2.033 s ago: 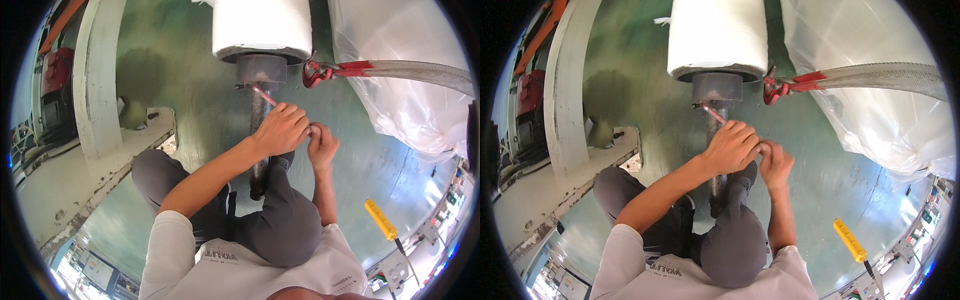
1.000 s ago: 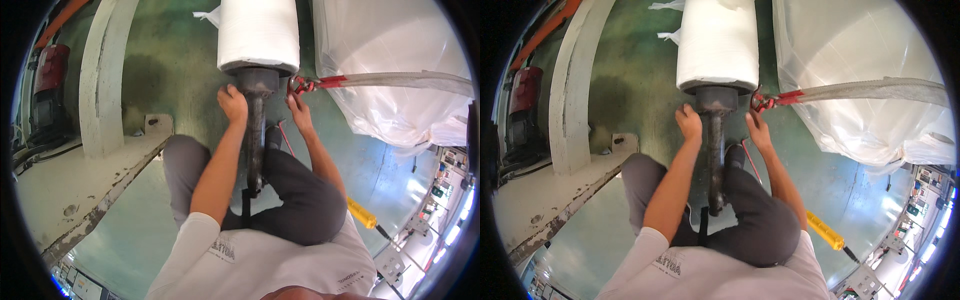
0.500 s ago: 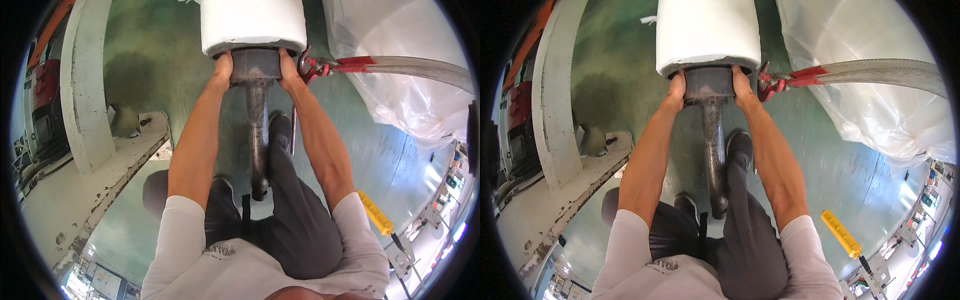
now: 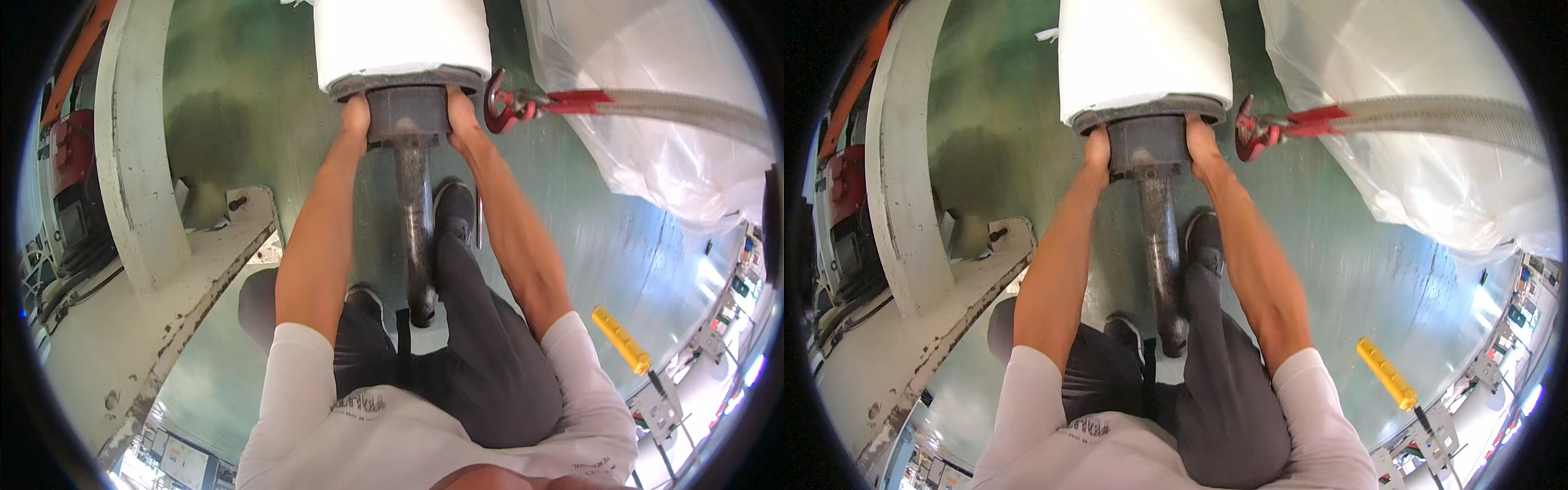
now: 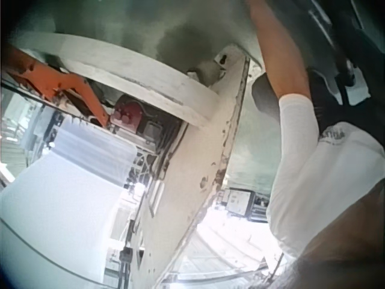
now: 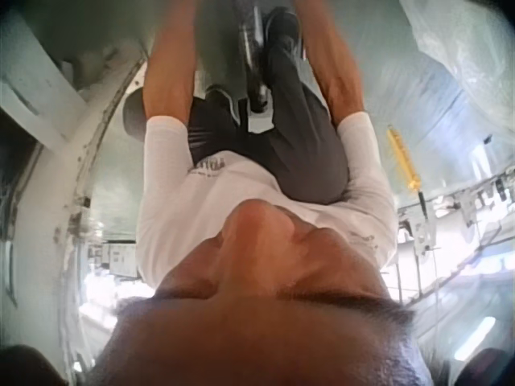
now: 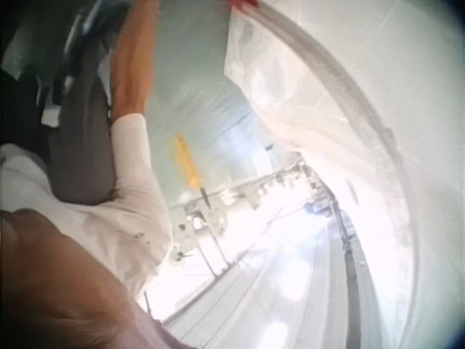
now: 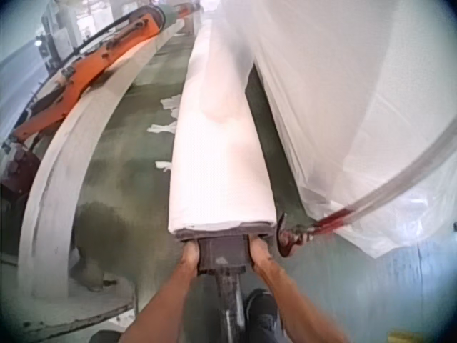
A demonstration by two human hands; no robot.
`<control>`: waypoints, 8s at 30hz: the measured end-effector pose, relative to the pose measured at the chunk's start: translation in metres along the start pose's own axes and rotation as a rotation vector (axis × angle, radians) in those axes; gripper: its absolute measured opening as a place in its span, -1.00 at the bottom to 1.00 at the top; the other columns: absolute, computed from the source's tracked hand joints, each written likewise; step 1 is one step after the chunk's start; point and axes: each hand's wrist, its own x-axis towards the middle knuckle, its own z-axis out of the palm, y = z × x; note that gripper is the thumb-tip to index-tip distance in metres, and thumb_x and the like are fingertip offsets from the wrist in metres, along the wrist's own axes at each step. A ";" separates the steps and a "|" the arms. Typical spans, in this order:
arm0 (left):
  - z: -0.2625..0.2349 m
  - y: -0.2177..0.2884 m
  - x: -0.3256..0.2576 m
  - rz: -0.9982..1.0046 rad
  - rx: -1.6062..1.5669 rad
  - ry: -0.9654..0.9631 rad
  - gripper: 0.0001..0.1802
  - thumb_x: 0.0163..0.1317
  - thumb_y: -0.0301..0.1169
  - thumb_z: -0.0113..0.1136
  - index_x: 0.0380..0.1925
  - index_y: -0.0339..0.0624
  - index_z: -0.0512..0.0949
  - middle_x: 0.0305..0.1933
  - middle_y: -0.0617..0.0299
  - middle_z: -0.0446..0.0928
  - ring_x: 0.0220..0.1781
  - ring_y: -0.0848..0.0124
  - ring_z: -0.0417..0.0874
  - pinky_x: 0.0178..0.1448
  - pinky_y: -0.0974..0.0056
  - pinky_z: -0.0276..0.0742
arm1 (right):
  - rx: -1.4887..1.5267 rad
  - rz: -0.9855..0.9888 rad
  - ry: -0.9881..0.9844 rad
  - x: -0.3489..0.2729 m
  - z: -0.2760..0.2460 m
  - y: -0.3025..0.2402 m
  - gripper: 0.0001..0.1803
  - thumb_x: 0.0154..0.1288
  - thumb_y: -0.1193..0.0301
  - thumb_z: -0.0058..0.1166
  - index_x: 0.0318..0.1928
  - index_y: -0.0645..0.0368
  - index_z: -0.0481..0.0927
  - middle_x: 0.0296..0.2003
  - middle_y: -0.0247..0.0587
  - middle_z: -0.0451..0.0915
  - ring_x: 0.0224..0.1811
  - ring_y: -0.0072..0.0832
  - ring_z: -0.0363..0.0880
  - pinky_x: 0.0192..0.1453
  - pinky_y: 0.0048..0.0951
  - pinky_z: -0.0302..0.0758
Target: The person uses a hex key to turn bolts on a circular metal hub at the end of a large roll of white material. They move the tool between different bolts on the hub, applying pressure to turn them.
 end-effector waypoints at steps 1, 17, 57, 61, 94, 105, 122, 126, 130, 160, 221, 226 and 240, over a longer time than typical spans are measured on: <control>0.012 -0.003 -0.004 0.022 -0.004 -0.020 -0.18 0.54 0.07 -0.30 0.50 -0.45 0.09 0.57 -0.07 0.14 0.49 0.05 0.24 0.52 -0.02 0.13 | -0.035 0.023 0.082 0.014 -0.016 0.005 -0.15 0.45 -0.16 -0.03 0.41 0.33 0.29 0.30 -0.10 0.44 0.22 -0.25 0.47 0.38 -0.21 0.34; 0.000 -0.005 -0.001 0.035 -0.090 0.011 -0.19 0.53 0.06 -0.25 0.50 -0.42 0.14 0.58 -0.03 0.17 0.51 0.08 0.25 0.53 0.06 0.13 | -0.038 -0.024 0.009 -0.005 0.001 0.007 -0.06 0.45 -0.18 -0.12 0.53 0.33 0.12 0.50 0.01 0.20 0.48 -0.18 0.22 0.52 -0.13 0.13; 0.034 -0.133 -0.116 0.162 0.451 0.010 -0.23 -0.10 -0.17 0.49 0.07 -0.34 0.40 -0.07 -0.17 0.67 -0.03 0.00 0.73 0.09 0.04 0.62 | -0.428 -0.382 -0.206 -0.236 -0.112 0.016 -0.71 0.62 0.29 -0.07 -0.06 0.29 0.56 -0.57 -0.41 0.42 -0.58 -0.71 0.30 -0.49 -0.61 0.20; 0.028 -0.145 -0.118 0.220 0.477 0.062 -0.18 -0.07 -0.11 0.41 0.12 -0.30 0.28 -0.05 -0.28 0.64 0.02 -0.20 0.68 0.13 -0.10 0.59 | -0.599 -0.385 -0.111 -0.231 -0.076 0.010 -0.70 0.62 0.29 -0.06 -0.01 0.30 0.59 -0.55 -0.44 0.41 -0.54 -0.74 0.28 -0.47 -0.60 0.20; 0.028 -0.131 -0.126 0.210 0.508 0.059 -0.19 -0.08 -0.18 0.47 0.07 -0.39 0.28 -0.09 -0.35 0.63 0.01 -0.25 0.67 0.13 -0.10 0.56 | -1.027 -0.628 0.132 -0.243 -0.037 0.010 -0.71 0.41 0.51 0.16 0.10 0.25 0.65 -0.35 0.08 0.65 -0.43 -0.32 0.60 -0.25 -0.41 0.53; 0.027 -0.128 -0.128 0.205 0.495 0.044 -0.13 -0.06 -0.20 0.45 0.17 -0.42 0.25 -0.03 -0.37 0.61 0.06 -0.26 0.64 0.17 -0.08 0.55 | -1.282 -0.822 -0.332 -0.188 -0.070 -0.088 -0.74 0.34 0.55 0.19 0.03 0.26 0.68 -0.37 0.01 0.64 -0.39 -0.22 0.60 -0.22 -0.29 0.53; 0.028 -0.133 -0.123 0.194 0.503 0.061 -0.23 -0.08 -0.23 0.43 0.09 -0.31 0.28 -0.05 -0.26 0.63 0.03 -0.20 0.67 0.14 -0.07 0.57 | -1.346 -0.635 -0.598 -0.132 -0.072 -0.128 -0.76 0.36 0.50 0.20 0.01 0.24 0.70 -0.32 -0.02 0.68 -0.29 -0.23 0.64 -0.15 -0.29 0.52; 0.026 -0.132 -0.125 0.198 0.495 0.059 -0.25 -0.08 -0.25 0.45 0.05 -0.32 0.28 -0.05 -0.30 0.62 0.04 -0.19 0.67 0.14 -0.05 0.57 | -1.295 -0.600 -0.466 -0.144 -0.073 -0.114 -0.77 0.38 0.48 0.20 0.02 0.22 0.70 -0.33 -0.04 0.68 -0.33 -0.27 0.62 -0.19 -0.31 0.52; 0.025 -0.133 -0.124 0.198 0.513 0.067 -0.24 -0.09 -0.21 0.43 0.07 -0.29 0.28 -0.08 -0.27 0.64 0.01 -0.21 0.68 0.14 -0.08 0.59 | -1.338 -0.710 -0.470 -0.157 -0.072 -0.106 -0.75 0.34 0.52 0.21 0.01 0.19 0.70 -0.34 -0.05 0.67 -0.33 -0.20 0.63 -0.20 -0.28 0.52; 0.026 -0.131 -0.126 0.223 0.480 0.091 -0.23 -0.11 -0.25 0.45 0.05 -0.41 0.30 -0.08 -0.37 0.62 0.04 -0.24 0.66 0.14 -0.05 0.57 | -1.129 -0.594 -0.175 -0.200 -0.063 -0.049 -0.76 0.36 0.56 0.18 0.02 0.25 0.69 -0.24 0.11 0.70 -0.32 -0.11 0.68 -0.19 -0.35 0.58; 0.065 -0.010 -0.165 1.407 0.741 -0.033 -0.62 -0.04 -0.25 0.27 -0.16 -0.08 0.66 -0.52 0.35 0.52 -0.56 0.37 0.57 -0.49 0.30 0.47 | -0.189 -1.357 0.084 -0.164 0.010 -0.057 -0.59 0.60 0.30 -0.35 0.07 0.42 0.42 -0.64 -0.12 0.47 -0.58 -0.32 0.54 -0.42 -0.24 0.65; 0.081 0.033 -0.128 1.517 0.502 0.229 -0.56 -0.05 -0.36 0.25 -0.09 -0.22 0.60 -0.35 0.23 0.54 -0.42 0.30 0.56 -0.40 0.18 0.43 | -0.484 -1.246 0.056 -0.149 0.038 -0.114 -0.74 0.49 0.55 -0.21 -0.01 0.47 0.51 -0.49 -0.01 0.59 -0.49 -0.36 0.57 -0.30 -0.34 0.58; 0.063 0.104 -0.088 1.212 0.184 0.178 -0.58 0.31 -0.29 0.20 0.07 -0.30 0.43 0.05 -0.04 0.40 0.13 0.02 0.43 0.20 -0.03 0.35 | -0.507 -1.734 -0.160 -0.061 0.139 -0.161 -0.79 0.13 0.46 0.41 -0.19 0.16 0.74 -0.35 -0.20 0.71 -0.35 -0.28 0.66 -0.28 -0.34 0.58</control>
